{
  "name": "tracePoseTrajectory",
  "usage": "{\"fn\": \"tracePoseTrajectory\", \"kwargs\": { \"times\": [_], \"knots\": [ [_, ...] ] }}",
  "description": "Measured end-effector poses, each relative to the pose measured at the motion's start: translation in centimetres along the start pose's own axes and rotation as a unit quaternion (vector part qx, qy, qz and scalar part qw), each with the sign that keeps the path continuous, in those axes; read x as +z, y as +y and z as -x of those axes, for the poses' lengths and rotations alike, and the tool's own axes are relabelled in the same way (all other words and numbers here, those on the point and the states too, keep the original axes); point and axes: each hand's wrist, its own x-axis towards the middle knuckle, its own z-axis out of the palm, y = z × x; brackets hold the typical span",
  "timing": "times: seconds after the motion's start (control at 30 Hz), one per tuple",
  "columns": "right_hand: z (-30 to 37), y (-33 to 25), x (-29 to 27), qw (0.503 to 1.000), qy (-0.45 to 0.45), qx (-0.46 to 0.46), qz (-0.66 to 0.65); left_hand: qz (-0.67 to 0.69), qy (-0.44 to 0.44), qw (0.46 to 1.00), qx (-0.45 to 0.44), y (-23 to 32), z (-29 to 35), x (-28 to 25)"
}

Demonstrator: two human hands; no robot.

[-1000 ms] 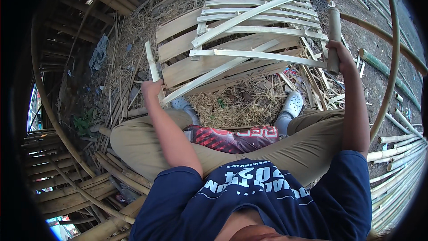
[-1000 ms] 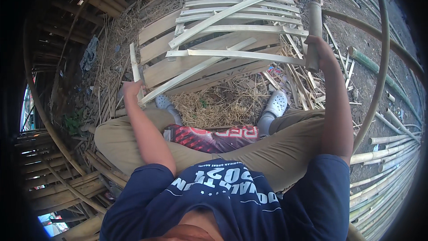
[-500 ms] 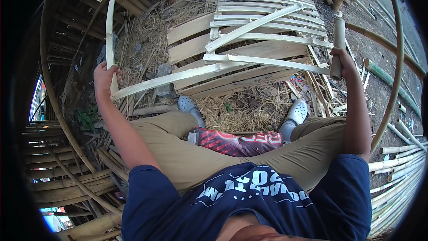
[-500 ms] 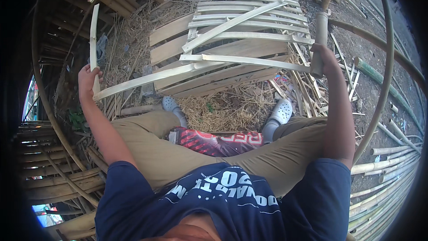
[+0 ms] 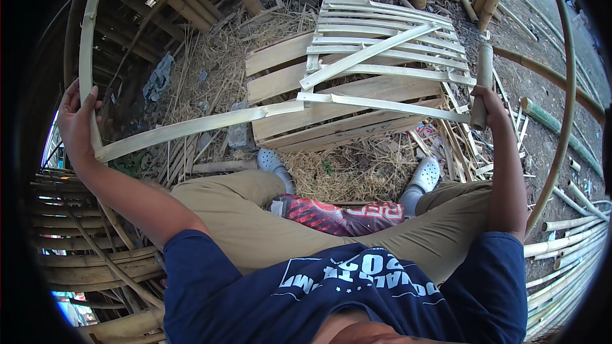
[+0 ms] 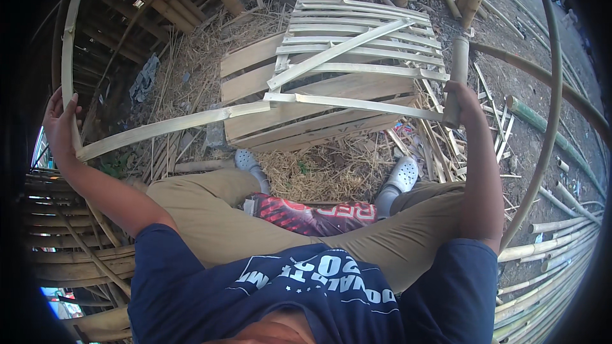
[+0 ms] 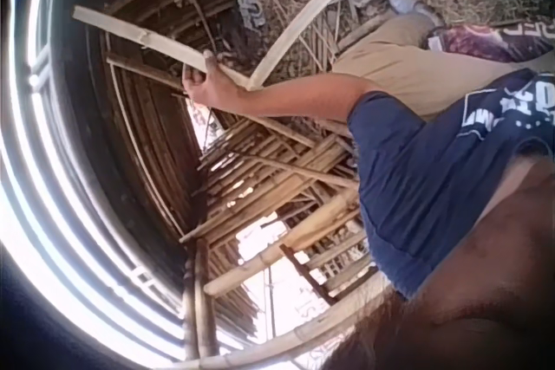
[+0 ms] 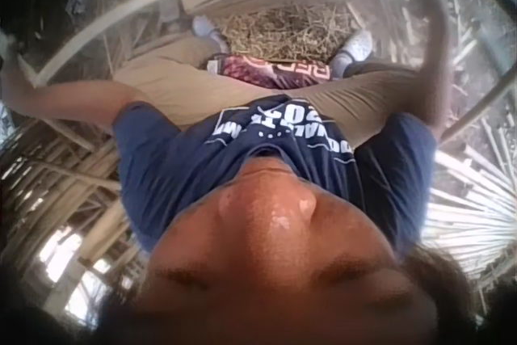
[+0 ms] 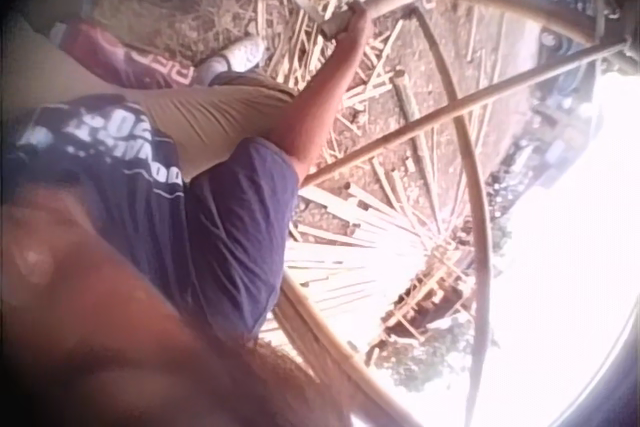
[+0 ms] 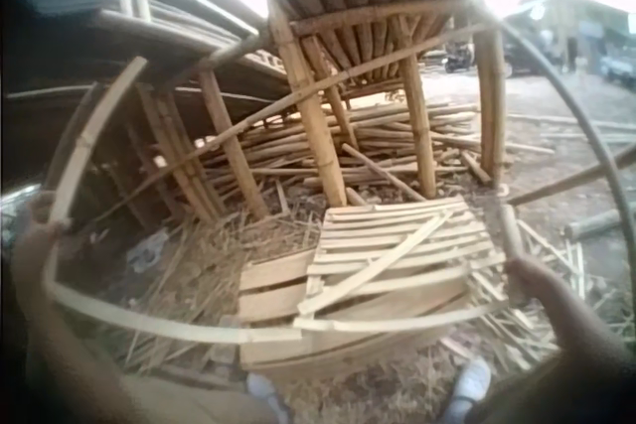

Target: The person removes a stone, joins bamboo pieces, and hammers bamboo slats into a frame using a bamboo mallet. The person then lifts the frame and arranges bamboo strips by hand.

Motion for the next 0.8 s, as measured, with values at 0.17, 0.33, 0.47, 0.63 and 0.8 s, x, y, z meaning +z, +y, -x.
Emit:
{"fn": "tracePoseTrajectory", "kwargs": {
  "times": [0.17,0.33,0.47,0.63,0.8],
  "knots": [
    [0.0,0.1,0.5,1.0,0.003,0.004,0.005,-0.001,0.062,0.998,0.009,0.5,-0.3,-1.9],
    [-0.1,0.3,0.8,1.0,0.011,0.0,0.025,0.056,0.129,0.988,0.061,1.2,-1.4,2.6],
    [-0.1,0.2,1.2,1.0,-0.009,-0.004,0.003,0.019,0.117,0.977,0.179,4.0,-0.8,10.8],
    [-0.1,0.4,0.9,1.0,0.014,-0.01,0.01,0.05,0.054,0.901,0.428,8.8,4.2,23.1],
    [0.9,0.0,2.0,0.999,0.036,-0.028,0.016,0.018,0.005,0.829,0.559,8.2,6.7,32.4]
  ]
}}
